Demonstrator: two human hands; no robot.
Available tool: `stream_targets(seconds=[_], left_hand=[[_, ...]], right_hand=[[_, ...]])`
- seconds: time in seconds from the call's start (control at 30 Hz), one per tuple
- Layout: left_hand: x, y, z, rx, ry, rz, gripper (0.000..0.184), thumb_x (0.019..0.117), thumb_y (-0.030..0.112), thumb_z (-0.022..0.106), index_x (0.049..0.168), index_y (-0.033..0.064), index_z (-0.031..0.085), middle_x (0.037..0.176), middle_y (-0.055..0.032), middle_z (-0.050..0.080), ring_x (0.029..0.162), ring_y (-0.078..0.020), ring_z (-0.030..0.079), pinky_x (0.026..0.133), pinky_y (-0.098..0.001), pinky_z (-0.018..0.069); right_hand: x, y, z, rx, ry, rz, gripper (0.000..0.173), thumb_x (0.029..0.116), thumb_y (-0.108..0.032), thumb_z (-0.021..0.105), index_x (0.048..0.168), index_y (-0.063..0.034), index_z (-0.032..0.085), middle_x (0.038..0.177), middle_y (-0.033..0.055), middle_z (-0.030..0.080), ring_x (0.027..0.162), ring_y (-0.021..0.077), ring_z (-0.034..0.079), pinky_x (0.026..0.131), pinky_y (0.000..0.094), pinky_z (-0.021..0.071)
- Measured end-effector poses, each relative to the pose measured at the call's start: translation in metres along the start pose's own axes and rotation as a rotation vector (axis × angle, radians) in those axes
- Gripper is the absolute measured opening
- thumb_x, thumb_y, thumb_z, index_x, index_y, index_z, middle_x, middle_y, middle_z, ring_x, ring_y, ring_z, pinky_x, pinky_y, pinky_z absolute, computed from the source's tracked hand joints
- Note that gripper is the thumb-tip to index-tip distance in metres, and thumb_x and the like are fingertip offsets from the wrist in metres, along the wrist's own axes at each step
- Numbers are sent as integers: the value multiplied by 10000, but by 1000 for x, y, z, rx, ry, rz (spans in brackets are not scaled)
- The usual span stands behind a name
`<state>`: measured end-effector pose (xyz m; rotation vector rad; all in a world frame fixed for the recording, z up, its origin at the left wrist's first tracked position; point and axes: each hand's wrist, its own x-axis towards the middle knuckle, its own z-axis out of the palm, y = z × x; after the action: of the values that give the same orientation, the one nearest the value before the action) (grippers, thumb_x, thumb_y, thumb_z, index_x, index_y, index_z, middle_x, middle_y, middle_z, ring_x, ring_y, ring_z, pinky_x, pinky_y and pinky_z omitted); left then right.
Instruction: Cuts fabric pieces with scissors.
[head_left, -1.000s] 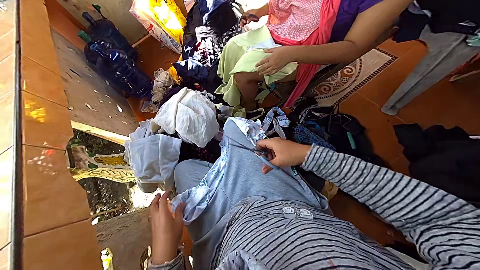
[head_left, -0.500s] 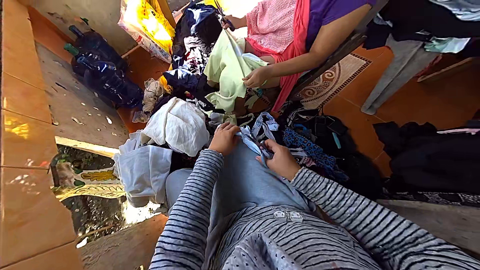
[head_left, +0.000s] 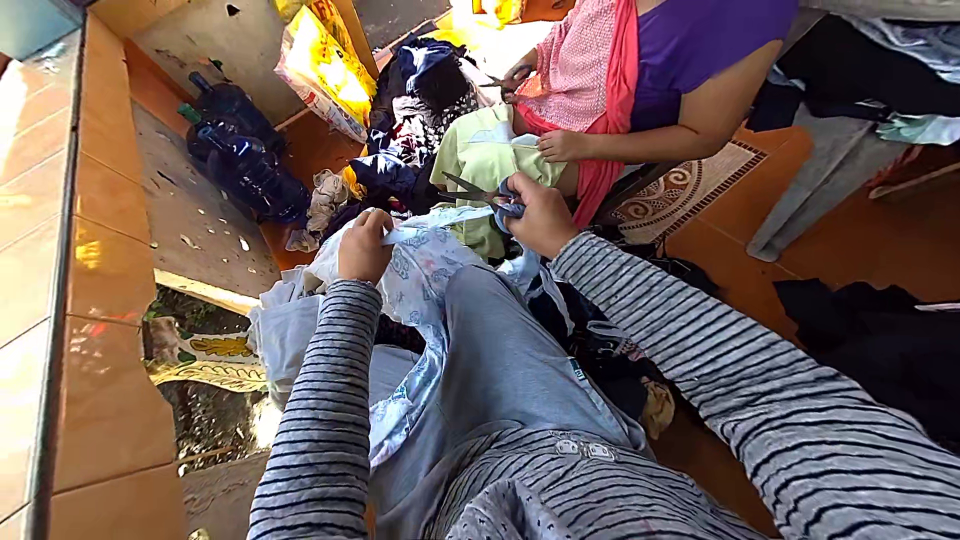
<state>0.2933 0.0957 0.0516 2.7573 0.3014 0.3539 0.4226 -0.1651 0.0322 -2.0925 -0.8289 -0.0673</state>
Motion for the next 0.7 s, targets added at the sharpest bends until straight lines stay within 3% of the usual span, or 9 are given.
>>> stream_targets(seconds=[0.1,0.2,0.3,0.37,0.43,0.5,0.6,0.7], left_hand=[[-41,4,-9,-89,134,65,145,812,-55,757,924,-68,665,977,-251,674,883,-406,679,788,-590,558],[-109,11,19,-264,-44,143,207,819,33,768,1012,-18,714,859,-151,678,745,-255,651,696,-434,565],[-177,31,64,-444,-327,189,203,877,131,762,1036,7,744,883,-145,711,821,-259,691,796,-438,582],[-206,43,92,-474,-347,266,170,886,172,766,1001,47,763,867,-123,722,880,-287,695,866,-471,563],[-217,49,110,-495,-234,322,139,894,192,747,962,72,767,833,-95,711,864,-269,678,866,-442,545],[-218,54,113,-525,-152,343,152,933,210,703,963,66,744,807,-83,683,812,-231,652,823,-386,541],[-214,63,109,-571,-164,322,142,944,130,662,1010,24,729,838,-125,660,705,-200,635,682,-326,565],[-217,73,112,-573,-84,213,312,917,166,738,1142,-41,673,1092,-237,644,668,-177,629,613,-299,565]], right_hand=[[-15,9,6,30,81,-111,378,735,77,768,1089,63,636,985,232,700,914,398,695,819,602,544],[-65,36,11,-29,-59,-101,447,672,83,833,1080,66,652,1018,240,697,1007,444,667,918,636,511],[-121,68,12,-55,-363,77,414,768,-45,793,1145,70,666,1120,264,685,1120,439,636,1016,603,464],[-152,74,7,-3,-422,243,471,828,-151,783,1218,73,645,1204,279,651,1163,419,618,1024,564,474],[-176,70,0,97,-355,334,501,855,-277,784,1214,44,645,1153,213,685,1070,310,658,942,463,529],[-190,51,-15,239,-396,418,425,909,-307,729,1162,24,644,990,110,694,845,149,654,764,330,548],[-203,16,-45,541,-748,670,245,1048,-269,514,1047,-53,629,811,-35,671,607,17,587,557,196,496],[-217,4,-57,733,-1035,881,375,1083,-372,389,924,-138,636,711,-62,694,481,11,554,450,173,448]])
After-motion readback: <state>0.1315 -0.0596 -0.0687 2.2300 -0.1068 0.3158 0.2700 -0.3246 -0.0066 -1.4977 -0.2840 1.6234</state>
